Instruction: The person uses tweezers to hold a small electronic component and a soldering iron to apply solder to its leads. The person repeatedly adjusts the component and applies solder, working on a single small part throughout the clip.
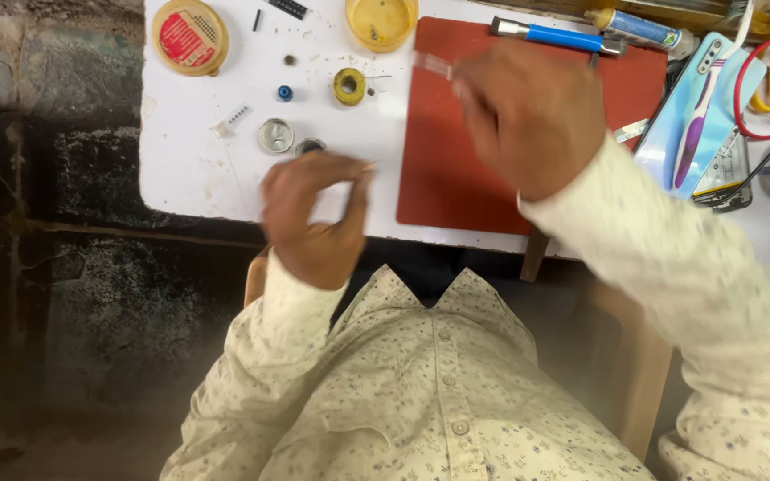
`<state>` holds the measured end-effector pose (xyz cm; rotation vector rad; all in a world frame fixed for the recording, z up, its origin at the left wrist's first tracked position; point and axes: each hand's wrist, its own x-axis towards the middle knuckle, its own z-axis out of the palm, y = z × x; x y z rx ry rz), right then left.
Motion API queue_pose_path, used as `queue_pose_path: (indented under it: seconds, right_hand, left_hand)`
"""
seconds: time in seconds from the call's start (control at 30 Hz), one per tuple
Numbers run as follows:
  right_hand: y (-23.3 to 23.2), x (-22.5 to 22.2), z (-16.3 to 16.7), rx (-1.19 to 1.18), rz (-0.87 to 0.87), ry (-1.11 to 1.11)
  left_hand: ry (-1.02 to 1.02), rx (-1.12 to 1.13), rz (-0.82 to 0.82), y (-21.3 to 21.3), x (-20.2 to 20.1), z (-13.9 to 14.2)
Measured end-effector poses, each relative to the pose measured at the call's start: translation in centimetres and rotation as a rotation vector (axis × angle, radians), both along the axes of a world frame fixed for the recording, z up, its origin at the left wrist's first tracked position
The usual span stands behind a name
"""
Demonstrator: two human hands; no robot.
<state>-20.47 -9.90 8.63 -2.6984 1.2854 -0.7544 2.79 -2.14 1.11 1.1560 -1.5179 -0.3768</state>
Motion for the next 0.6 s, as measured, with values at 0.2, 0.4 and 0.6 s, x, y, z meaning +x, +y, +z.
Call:
queue_pose_path:
  seconds: [0.2, 0.4, 0.6]
  right_hand:
    - [-5.8, 0.8, -2.9, -0.207, 0.025, 0.176]
    - [-3.1, -2.2, 0.0, -0.154, 0.040, 0.119]
    - [6.2, -8.0, 3.7, 0.307, -0.222, 0.026]
  left_hand:
    - [-0.013, 0.069, -0.167, -8.3, -2.9, 2.0]
    - [0.321, 0.069, -0.084, -8.4, -4.0, 2.3]
    - [0.435, 0.269, -0.281, -2.4, -3.6, 2.1]
